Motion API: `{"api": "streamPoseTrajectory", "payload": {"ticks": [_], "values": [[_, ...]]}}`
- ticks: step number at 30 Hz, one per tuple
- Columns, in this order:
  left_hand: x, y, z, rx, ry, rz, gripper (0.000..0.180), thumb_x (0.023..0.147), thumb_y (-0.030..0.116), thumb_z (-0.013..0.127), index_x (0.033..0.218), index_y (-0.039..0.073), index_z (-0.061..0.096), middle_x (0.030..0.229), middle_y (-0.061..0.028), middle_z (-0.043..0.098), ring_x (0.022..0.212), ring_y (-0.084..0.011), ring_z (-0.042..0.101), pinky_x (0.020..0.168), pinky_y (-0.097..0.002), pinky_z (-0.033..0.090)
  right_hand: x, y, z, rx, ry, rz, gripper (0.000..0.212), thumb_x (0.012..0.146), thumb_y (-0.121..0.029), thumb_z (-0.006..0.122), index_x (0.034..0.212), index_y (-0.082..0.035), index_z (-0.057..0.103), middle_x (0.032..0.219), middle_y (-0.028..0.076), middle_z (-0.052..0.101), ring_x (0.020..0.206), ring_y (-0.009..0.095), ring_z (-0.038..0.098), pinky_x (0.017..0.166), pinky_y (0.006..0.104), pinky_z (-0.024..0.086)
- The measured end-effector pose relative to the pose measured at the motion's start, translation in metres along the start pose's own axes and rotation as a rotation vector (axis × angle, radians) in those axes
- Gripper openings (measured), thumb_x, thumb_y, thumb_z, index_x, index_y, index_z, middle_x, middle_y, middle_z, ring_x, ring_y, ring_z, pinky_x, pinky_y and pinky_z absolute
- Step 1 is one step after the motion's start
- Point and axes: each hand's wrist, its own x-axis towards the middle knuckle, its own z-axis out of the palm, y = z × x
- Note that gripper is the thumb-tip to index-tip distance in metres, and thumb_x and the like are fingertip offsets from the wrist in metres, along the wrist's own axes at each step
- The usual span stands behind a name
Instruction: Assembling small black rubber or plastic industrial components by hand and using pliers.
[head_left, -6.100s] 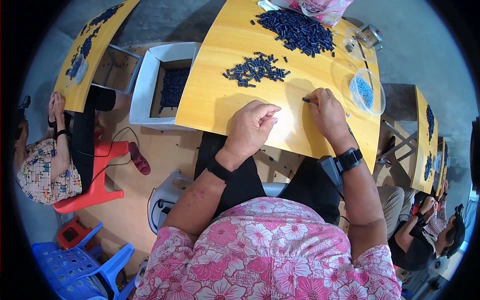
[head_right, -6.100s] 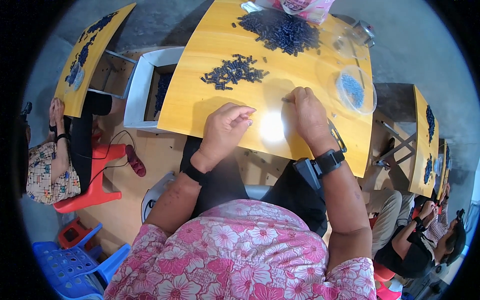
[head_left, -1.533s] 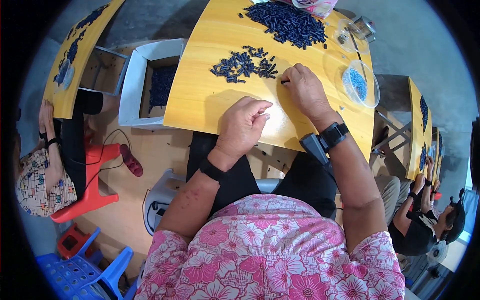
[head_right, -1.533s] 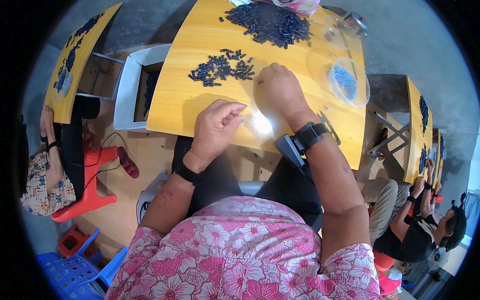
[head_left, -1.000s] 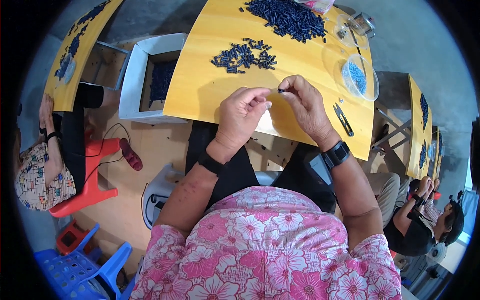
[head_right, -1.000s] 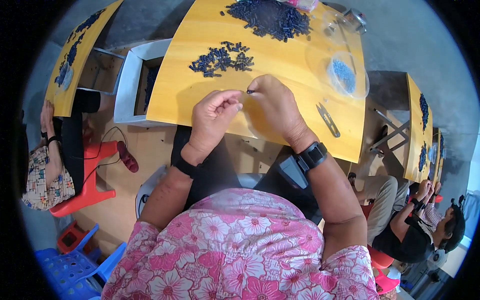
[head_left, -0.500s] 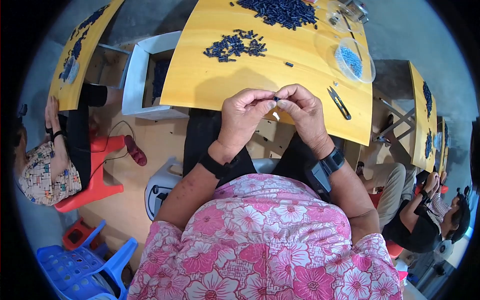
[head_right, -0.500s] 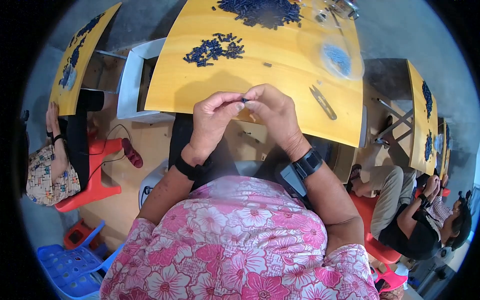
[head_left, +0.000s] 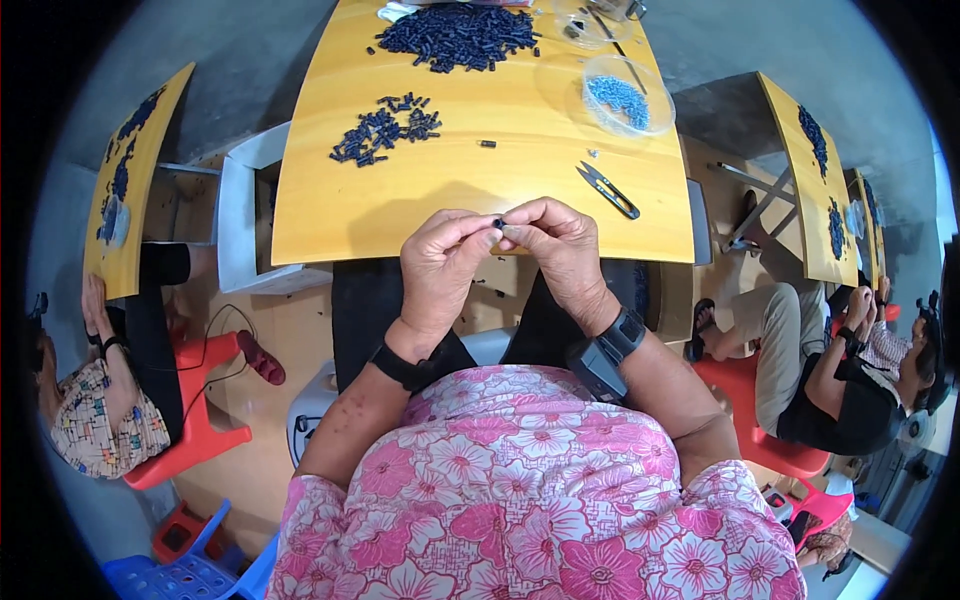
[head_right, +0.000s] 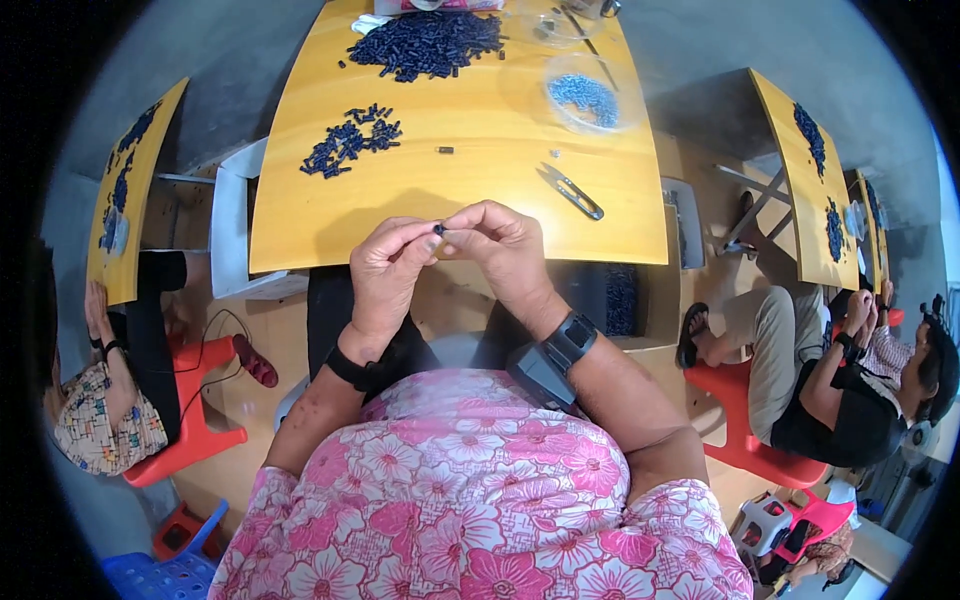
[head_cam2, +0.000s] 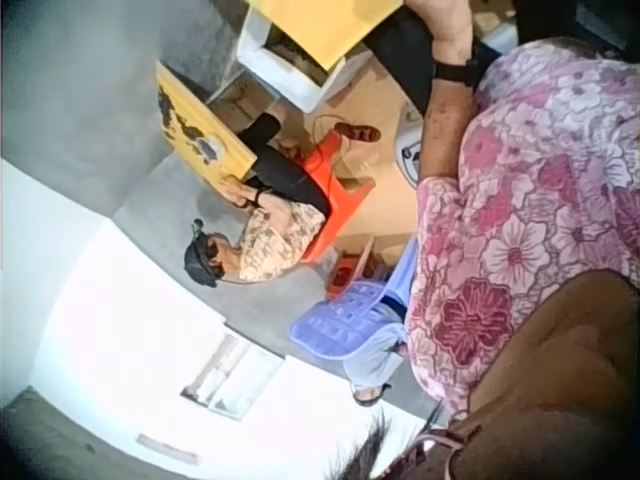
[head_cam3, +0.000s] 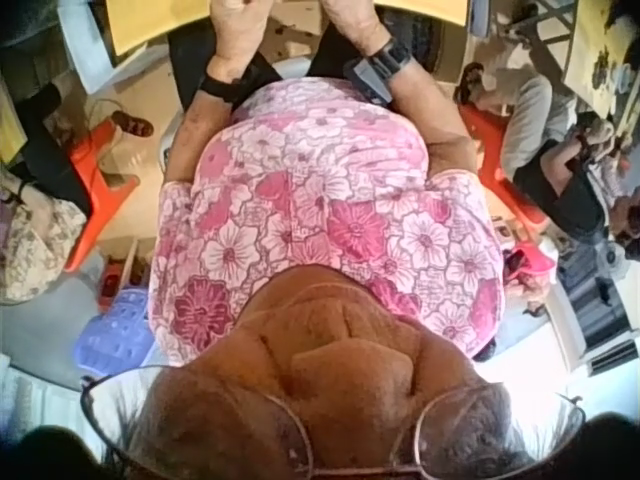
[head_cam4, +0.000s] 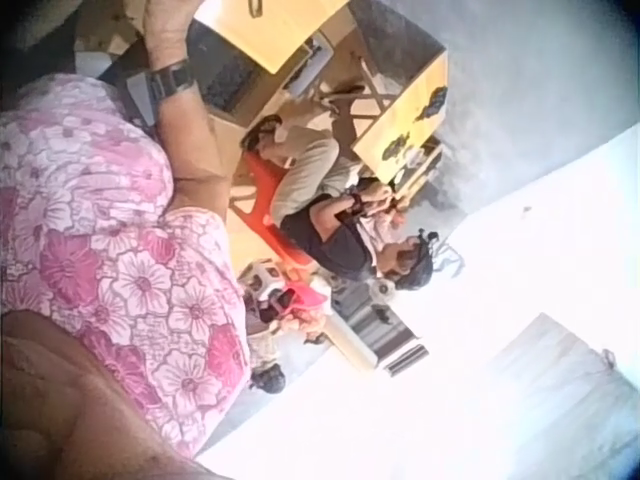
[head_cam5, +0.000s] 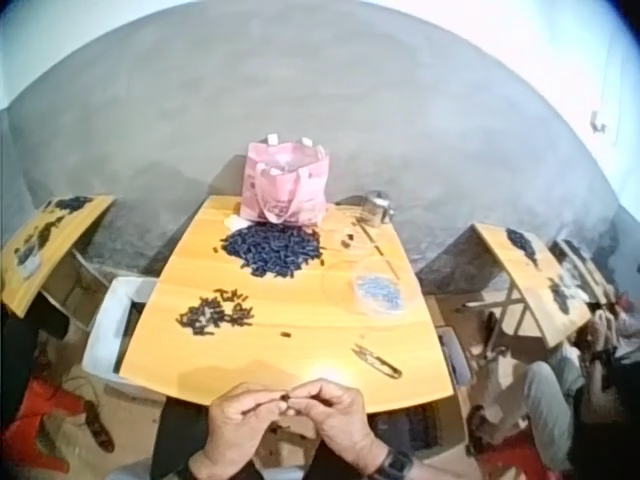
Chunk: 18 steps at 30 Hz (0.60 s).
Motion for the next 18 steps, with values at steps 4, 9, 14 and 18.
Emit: {"api": "streamPoseTrajectory", "payload": {"ticks": [4, 9, 14, 18], "values": [[0.006, -0.012, 0.005, -0.053, 0.005, -0.034, 0.011, 0.085, 0.0, 0.07, 0.096, -0.004, 0.069, 0.091, -0.0073, 0.066, 0.081, -0.0123, 0.065, 0.071, -0.0233, 0.054, 0.0, -0.003, 0.0, -0.077, 0.049, -0.028, 0.005, 0.09, 0.003, 0.062, 0.092, 0.004, 0.067, 0.089, 0.008, 0.07, 0.083, 0.013, 0.068, 0.077, 0.0289, 0.059], [0.018, -0.016, -0.005, 0.097, -0.023, -0.002, 0.01, 0.087, 0.001, 0.069, 0.096, -0.002, 0.068, 0.092, -0.0054, 0.065, 0.076, -0.0097, 0.06, 0.068, -0.0217, 0.049, 0.014, -0.013, -0.024, -0.892, 0.18, -0.403, 0.014, 0.081, 0.005, 0.063, 0.091, -0.002, 0.07, 0.084, 0.011, 0.07, 0.078, 0.024, 0.069, 0.072, 0.0313, 0.055], [0.029, -0.014, -0.029, 0.348, 0.003, 0.062, 0.006, 0.087, -0.001, 0.067, 0.093, -0.002, 0.067, 0.09, -0.0046, 0.064, 0.08, -0.0095, 0.059, 0.071, -0.022, 0.049, 0.045, -0.029, -0.085, -1.247, 0.403, -0.345, 0.016, 0.079, -0.014, 0.066, 0.091, -0.005, 0.072, 0.085, 0.014, 0.068, 0.078, 0.033, 0.065, 0.071, 0.0394, 0.052], [0.033, -0.023, -0.031, 0.29, 0.056, 0.05, 0.009, 0.083, -0.001, 0.071, 0.091, -0.001, 0.067, 0.087, -0.0056, 0.065, 0.072, -0.0092, 0.06, 0.065, -0.0217, 0.049, 0.062, -0.036, -0.099, -1.291, 0.455, -0.147, 0.019, 0.079, -0.02, 0.064, 0.087, -0.005, 0.073, 0.084, 0.016, 0.069, 0.078, 0.035, 0.066, 0.071, 0.0398, 0.052]]}}
